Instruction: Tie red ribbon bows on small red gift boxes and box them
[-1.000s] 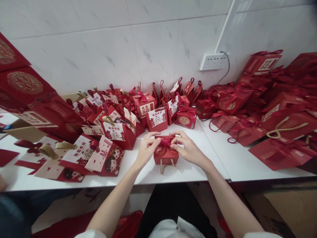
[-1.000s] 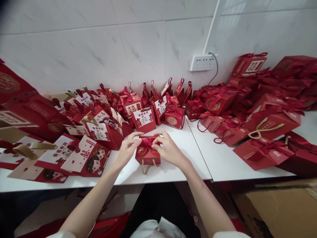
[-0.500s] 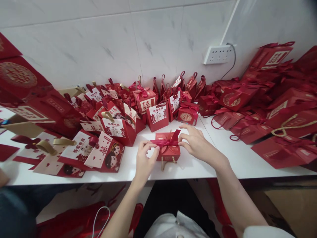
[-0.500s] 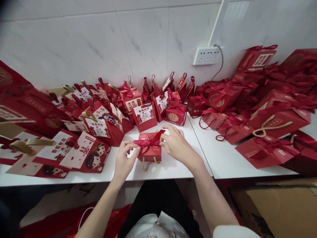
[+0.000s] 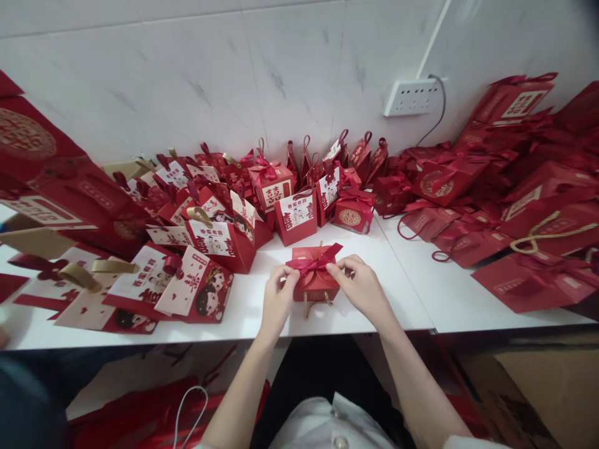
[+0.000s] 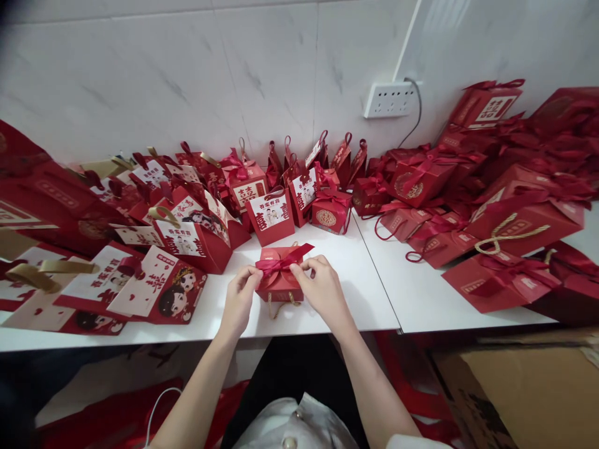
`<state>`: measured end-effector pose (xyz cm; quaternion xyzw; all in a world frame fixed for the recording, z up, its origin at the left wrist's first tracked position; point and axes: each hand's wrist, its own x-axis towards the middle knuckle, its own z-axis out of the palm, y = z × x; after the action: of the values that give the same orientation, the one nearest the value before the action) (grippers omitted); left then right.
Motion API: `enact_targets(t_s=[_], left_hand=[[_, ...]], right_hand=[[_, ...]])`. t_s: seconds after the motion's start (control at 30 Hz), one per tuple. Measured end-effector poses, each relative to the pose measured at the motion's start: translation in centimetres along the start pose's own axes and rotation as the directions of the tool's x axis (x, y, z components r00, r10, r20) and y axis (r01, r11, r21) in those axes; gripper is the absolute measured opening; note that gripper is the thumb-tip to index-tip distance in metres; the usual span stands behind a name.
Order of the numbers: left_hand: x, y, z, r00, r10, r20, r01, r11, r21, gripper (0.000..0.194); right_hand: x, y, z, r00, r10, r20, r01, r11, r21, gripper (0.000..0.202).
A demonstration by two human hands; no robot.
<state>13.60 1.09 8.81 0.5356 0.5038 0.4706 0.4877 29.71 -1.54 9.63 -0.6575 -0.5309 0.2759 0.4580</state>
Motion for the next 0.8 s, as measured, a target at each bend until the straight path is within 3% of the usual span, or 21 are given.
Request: enact_targets(t_s=[0.1, 0.23, 0.37, 0.5, 0.53, 0.6, 0.67, 0.7, 0.73, 0.8], left_hand=[[0.4, -0.5, -0.2, 1.0, -0.008, 0.005, 0.008, 1.0, -0.025, 0.019], [0.7, -0.9, -0.5, 1.0, -0.005, 0.014, 0.006, 0.999, -0.053, 0.021], [0.6, -1.0, -0.5, 1.0, 0.002, 0.015, -0.001, 0.998, -0.059, 0.022], [0.4, -0.8, -0.3, 1.0, 0.01, -0.009, -0.01, 0.999, -0.038, 0.021], [0.3, -0.7, -0.3, 1.0, 0.014, -0.018, -0.014, 1.0, -0.028, 0.021], [0.2, -0.5, -0.2, 0.999, 0.027, -0.032, -0.027, 1.0, -0.005, 0.019], [0.2, -0.4, -0.2, 0.998, 0.047, -0.036, -0.046, 0.999, 0.016, 0.017], [0.2, -0.3, -0.1, 0.998, 0.058, -0.036, -0.057, 0.998, 0.025, 0.017], [0.2, -0.3, -0.1, 0.997, 0.069, -0.035, -0.068, 0.997, 0.034, 0.016], [0.1, -0.3, -0.1, 0.995, 0.091, -0.037, -0.09, 0.995, 0.051, 0.017]], right_hand=[[0.5, 0.4, -0.1, 0.995, 0.056, 0.087, -0.071, 0.982, 0.176, 0.029], [0.9, 0.8, -0.2, 0.964, 0.121, 0.238, -0.218, 0.871, 0.44, 0.032], [1.0, 1.2, 0.0, 0.95, 0.123, 0.288, -0.258, 0.827, 0.499, 0.034], [1.2, 1.7, -0.5, 0.949, 0.128, 0.288, -0.259, 0.839, 0.479, 0.034], [1.4, 1.7, -0.8, 0.959, 0.135, 0.249, -0.24, 0.855, 0.46, 0.033], [1.9, 1.1, -1.4, 0.992, 0.106, 0.065, -0.122, 0.926, 0.357, 0.029], [2.8, -0.3, -1.9, 0.994, -0.049, -0.096, 0.06, 0.992, 0.114, 0.021], [3.3, -1.2, -1.9, 0.984, -0.153, -0.087, 0.151, 0.988, -0.031, 0.017], [3.8, -2.1, -1.9, 0.972, -0.235, -0.001, 0.232, 0.961, -0.151, 0.015], [5.0, -3.8, -1.4, 0.922, -0.272, 0.275, 0.343, 0.904, -0.254, 0.014]])
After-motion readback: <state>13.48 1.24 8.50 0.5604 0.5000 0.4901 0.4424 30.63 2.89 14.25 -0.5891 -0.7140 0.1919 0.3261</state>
